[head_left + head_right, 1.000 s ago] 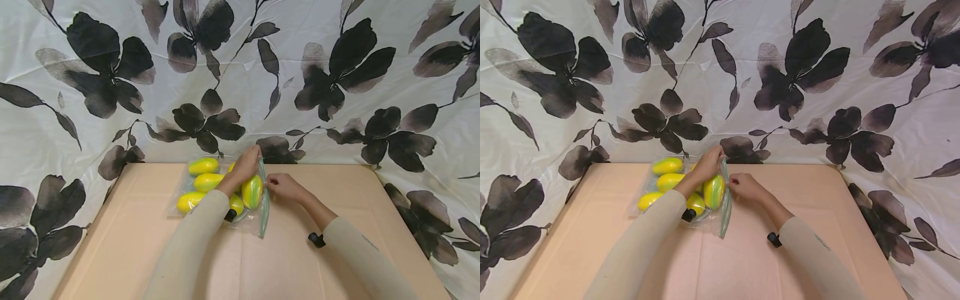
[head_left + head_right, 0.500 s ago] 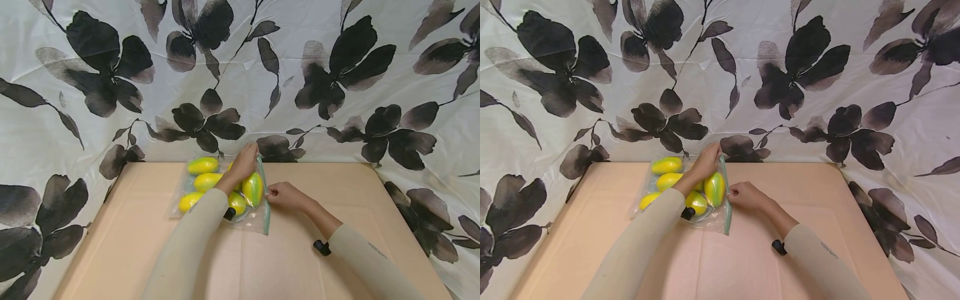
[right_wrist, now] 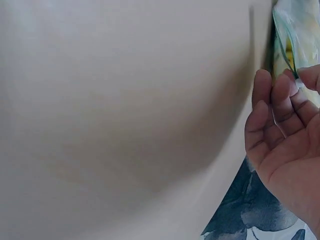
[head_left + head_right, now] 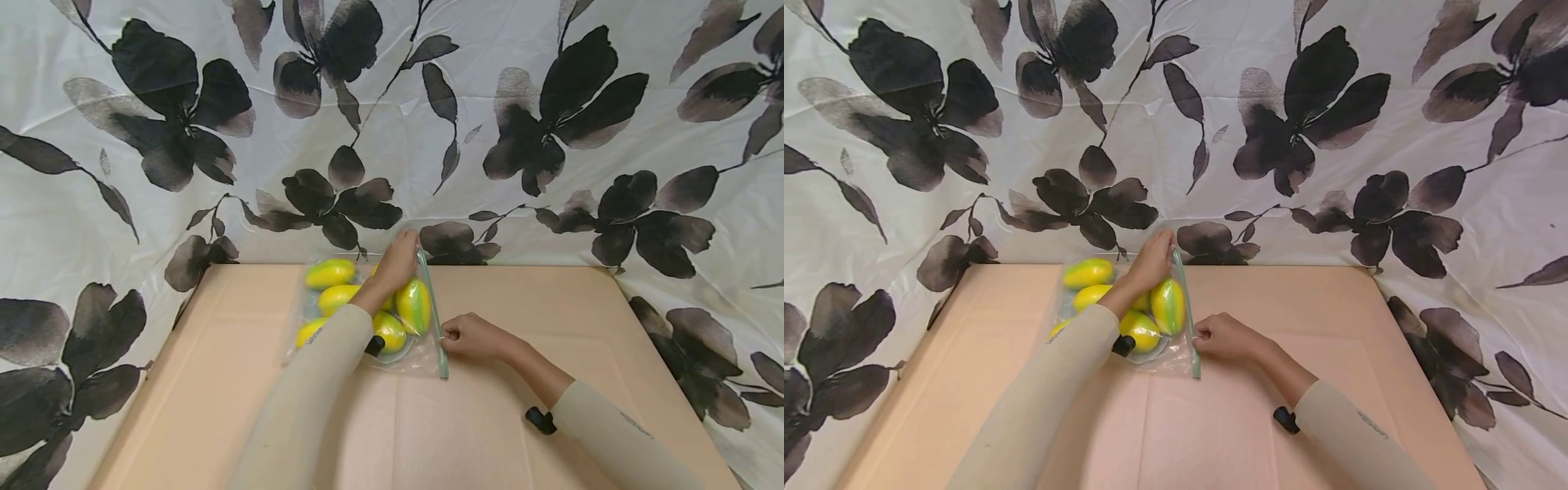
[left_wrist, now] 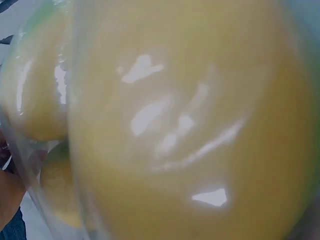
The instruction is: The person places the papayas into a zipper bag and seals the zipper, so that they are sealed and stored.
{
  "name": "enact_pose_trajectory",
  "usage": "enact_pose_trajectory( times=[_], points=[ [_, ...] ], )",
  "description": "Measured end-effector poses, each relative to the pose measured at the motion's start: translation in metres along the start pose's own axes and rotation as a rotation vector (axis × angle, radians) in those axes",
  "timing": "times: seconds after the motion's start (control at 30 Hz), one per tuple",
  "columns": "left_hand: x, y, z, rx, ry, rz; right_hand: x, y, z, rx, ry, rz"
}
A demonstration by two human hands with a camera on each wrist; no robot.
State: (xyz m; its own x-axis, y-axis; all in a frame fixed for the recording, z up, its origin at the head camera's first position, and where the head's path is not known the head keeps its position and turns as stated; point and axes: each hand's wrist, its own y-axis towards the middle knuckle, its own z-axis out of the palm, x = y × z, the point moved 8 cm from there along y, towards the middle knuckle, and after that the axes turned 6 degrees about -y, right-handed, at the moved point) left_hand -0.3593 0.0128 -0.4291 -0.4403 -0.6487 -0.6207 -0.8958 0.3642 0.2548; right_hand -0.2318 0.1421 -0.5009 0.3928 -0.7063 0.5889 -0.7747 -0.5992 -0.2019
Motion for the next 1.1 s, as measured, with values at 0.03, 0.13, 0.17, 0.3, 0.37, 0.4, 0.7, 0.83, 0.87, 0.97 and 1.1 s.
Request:
enact_pose_trajectory(
  times=[0.03,0.13,0.17,0.3,0.37,0.4,0.7,0.83,0.87,0.97,1.1],
  points=[
    [0.001,0.000,-0.001,-0.005,0.002,-0.003,0.001,-0.003,0.002,0.007,0.006,0.000],
    [0.002,0.001,-0.003,-0.001,-0.002,-0.013,-0.001,-0.009,0.007,0.019,0.014,0.008],
    [0.002,0.001,-0.004,0.004,-0.001,-0.014,-0.002,-0.011,0.009,0.022,0.014,0.011],
    [0.001,0.000,-0.008,0.007,0.013,-0.014,0.000,-0.019,0.016,0.039,0.020,0.007],
    [0.000,0.000,-0.011,-0.001,0.023,-0.005,0.004,-0.024,0.019,0.051,0.027,-0.013],
    [0.000,0.000,-0.013,-0.006,0.021,-0.004,0.006,-0.026,0.021,0.056,0.030,-0.021],
    [-0.002,-0.001,-0.017,0.045,0.004,-0.031,0.009,-0.033,0.026,0.062,0.017,-0.028],
    [-0.006,-0.004,-0.017,0.079,-0.002,-0.019,0.006,-0.034,0.028,0.059,0.029,-0.008],
    [-0.006,-0.005,-0.017,0.089,-0.002,-0.016,0.005,-0.034,0.028,0.058,0.033,-0.003],
    [-0.004,-0.008,-0.016,0.124,0.000,-0.021,0.002,-0.035,0.029,0.060,0.043,0.013],
    [0.001,-0.016,-0.013,0.180,-0.002,-0.049,0.002,-0.035,0.027,0.066,0.059,0.014]
  ],
)
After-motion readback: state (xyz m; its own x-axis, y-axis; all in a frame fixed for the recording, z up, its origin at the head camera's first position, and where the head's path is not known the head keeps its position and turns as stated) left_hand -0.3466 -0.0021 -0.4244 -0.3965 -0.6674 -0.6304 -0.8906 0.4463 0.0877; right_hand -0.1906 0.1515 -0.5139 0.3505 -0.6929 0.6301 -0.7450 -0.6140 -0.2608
